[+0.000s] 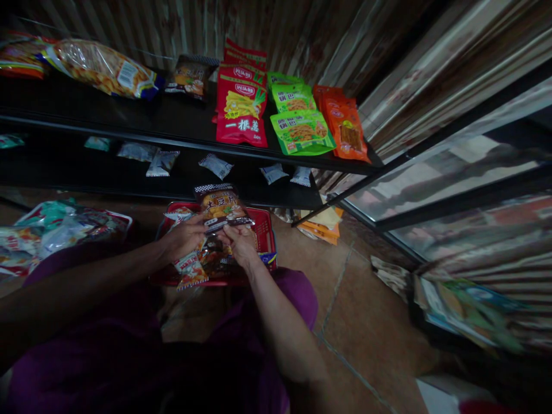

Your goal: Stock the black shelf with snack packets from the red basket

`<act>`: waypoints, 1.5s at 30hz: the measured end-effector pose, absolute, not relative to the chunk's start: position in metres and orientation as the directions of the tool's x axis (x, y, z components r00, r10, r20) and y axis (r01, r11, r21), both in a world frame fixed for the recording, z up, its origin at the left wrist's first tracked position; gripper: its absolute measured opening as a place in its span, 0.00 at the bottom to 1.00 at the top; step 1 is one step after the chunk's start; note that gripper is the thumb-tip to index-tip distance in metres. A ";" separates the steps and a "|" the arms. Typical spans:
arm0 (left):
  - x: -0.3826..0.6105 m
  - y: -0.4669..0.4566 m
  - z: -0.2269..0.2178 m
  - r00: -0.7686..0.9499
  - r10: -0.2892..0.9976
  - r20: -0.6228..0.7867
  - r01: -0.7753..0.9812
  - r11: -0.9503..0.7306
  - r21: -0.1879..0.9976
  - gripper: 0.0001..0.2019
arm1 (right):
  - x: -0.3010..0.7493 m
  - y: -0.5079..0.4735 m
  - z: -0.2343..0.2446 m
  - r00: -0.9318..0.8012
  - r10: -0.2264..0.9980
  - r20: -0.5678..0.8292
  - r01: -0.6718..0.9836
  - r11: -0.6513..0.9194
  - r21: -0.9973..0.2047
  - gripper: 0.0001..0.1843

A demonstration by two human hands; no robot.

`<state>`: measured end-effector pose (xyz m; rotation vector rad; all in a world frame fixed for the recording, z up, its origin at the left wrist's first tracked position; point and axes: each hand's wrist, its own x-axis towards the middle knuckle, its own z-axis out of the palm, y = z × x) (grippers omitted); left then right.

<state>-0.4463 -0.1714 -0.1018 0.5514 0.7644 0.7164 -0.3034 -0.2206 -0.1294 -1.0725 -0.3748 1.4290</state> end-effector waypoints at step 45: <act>-0.448 -0.169 -0.122 0.461 0.755 -0.466 -0.246 0.614 0.750 0.21 | -0.260 -0.247 -0.120 0.431 0.808 -0.402 -0.567 -0.105 -0.817 0.11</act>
